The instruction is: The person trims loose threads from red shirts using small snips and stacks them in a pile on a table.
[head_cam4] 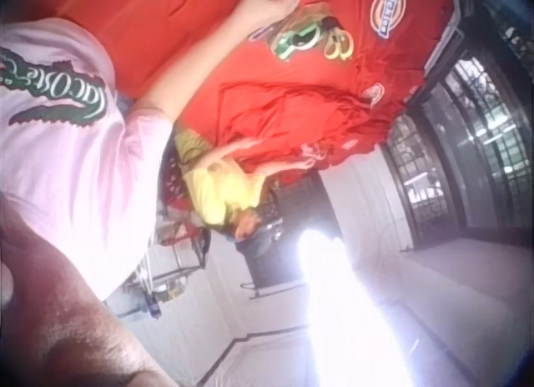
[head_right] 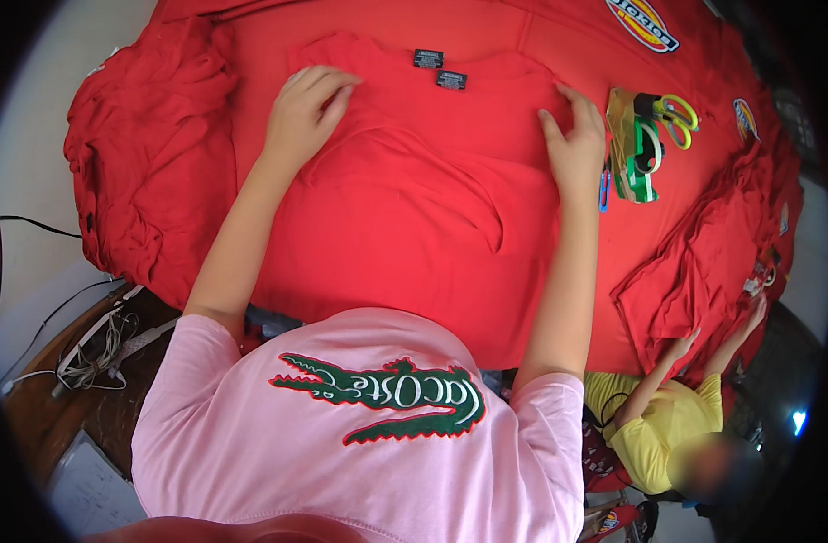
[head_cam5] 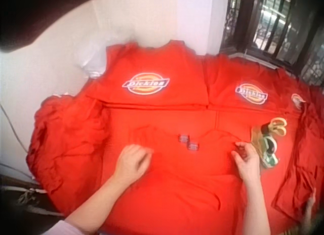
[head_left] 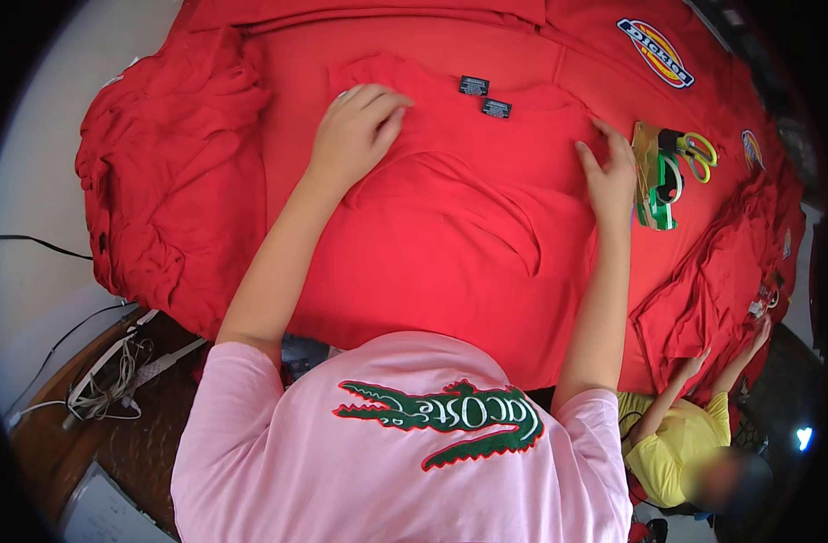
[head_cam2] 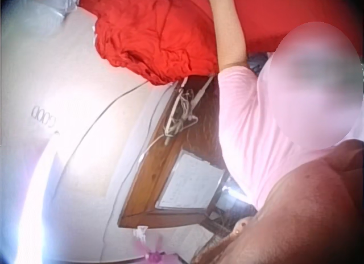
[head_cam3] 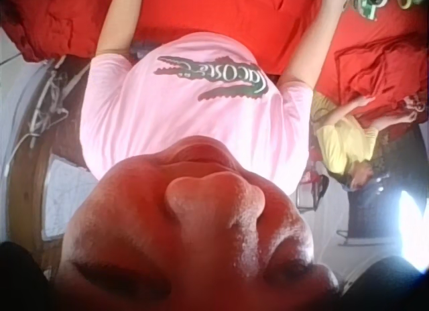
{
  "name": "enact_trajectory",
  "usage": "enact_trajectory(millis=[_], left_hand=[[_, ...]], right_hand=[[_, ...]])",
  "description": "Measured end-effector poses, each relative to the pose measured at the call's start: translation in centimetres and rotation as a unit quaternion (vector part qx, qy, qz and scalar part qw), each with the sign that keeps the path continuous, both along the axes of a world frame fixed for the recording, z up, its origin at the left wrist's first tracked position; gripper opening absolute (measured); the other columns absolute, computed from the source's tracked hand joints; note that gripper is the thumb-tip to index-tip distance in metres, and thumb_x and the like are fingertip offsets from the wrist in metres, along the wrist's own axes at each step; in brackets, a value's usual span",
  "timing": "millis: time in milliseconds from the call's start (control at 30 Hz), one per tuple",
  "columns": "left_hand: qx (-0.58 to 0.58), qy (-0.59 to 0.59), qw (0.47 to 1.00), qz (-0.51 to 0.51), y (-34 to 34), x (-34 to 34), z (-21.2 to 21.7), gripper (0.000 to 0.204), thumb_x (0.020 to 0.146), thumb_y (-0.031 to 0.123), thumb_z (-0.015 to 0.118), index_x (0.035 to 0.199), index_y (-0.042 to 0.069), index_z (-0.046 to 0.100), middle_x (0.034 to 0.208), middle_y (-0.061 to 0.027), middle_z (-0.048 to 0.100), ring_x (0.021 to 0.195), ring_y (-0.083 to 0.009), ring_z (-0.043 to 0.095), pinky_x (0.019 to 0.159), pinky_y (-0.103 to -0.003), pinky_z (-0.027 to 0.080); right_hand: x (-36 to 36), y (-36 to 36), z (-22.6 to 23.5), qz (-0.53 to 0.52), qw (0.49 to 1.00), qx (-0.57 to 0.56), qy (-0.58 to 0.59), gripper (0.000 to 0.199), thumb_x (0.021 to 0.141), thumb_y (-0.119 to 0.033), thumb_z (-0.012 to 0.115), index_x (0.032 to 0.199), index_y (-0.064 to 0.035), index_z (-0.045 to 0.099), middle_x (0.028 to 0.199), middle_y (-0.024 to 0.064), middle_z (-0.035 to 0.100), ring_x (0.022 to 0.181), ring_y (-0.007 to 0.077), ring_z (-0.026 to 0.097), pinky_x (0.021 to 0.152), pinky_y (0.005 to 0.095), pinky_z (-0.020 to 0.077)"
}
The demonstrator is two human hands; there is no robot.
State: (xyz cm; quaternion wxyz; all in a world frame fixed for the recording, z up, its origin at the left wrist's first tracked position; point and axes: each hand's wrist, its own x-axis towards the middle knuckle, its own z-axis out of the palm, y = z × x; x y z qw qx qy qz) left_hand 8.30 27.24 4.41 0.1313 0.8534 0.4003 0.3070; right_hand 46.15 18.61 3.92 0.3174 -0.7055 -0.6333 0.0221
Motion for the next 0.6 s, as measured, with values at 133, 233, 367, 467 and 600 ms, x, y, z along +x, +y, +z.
enact_trajectory(millis=[133,233,367,467,600], left_hand=[[0.016,0.04,0.999,-0.028,4.7,3.8,-3.6,0.025,0.092,0.011,0.07,0.116,0.01,0.072,0.123,-0.0043,0.067,0.122,-0.0245,0.061,0.11,-0.043,0.045],[0.015,0.084,0.996,-0.013,6.0,3.6,-4.8,0.032,0.09,0.017,0.073,0.122,0.012,0.07,0.132,-0.0047,0.063,0.131,-0.023,0.056,0.118,-0.046,0.037],[0.008,0.074,0.996,0.047,6.1,2.9,-4.9,0.033,0.088,0.022,0.076,0.12,0.013,0.071,0.132,-0.0043,0.061,0.128,-0.022,0.056,0.12,-0.05,0.032],[0.023,0.047,0.997,0.064,6.1,2.8,-4.8,0.028,0.087,0.022,0.078,0.112,0.012,0.071,0.123,-0.0045,0.064,0.122,-0.0224,0.059,0.118,-0.049,0.033],[0.068,0.007,0.995,0.069,5.9,2.1,-4.3,0.02,0.087,0.02,0.08,0.102,0.011,0.07,0.108,-0.0046,0.068,0.113,-0.0234,0.064,0.115,-0.048,0.035]], right_hand=[[-0.5,3.2,-1.1,-0.038,0.989,-0.035,-0.141,0.041,0.085,-0.015,0.079,0.125,-0.0141,0.071,0.119,0.0125,0.069,0.112,0.0332,0.064,0.097,0.0449,0.0512],[0.0,3.9,-1.6,-0.063,0.985,-0.043,-0.157,0.036,0.085,-0.016,0.079,0.12,-0.0146,0.071,0.109,0.0108,0.069,0.103,0.0323,0.065,0.091,0.0448,0.0522],[-0.4,3.1,-2.7,-0.093,0.991,-0.023,-0.09,0.026,0.084,-0.015,0.08,0.108,-0.0109,0.07,0.096,0.0091,0.067,0.092,0.0317,0.064,0.084,0.0457,0.0513],[-0.5,2.7,-3.1,-0.111,0.992,-0.002,-0.062,0.02,0.084,-0.013,0.081,0.1,-0.0087,0.07,0.089,0.0081,0.066,0.087,0.0313,0.064,0.082,0.0455,0.0507],[-0.3,2.2,-2.5,-0.089,0.995,0.034,-0.025,0.014,0.082,-0.007,0.078,0.092,-0.0076,0.068,0.091,0.0074,0.068,0.089,0.0311,0.064,0.083,0.0442,0.0495]])
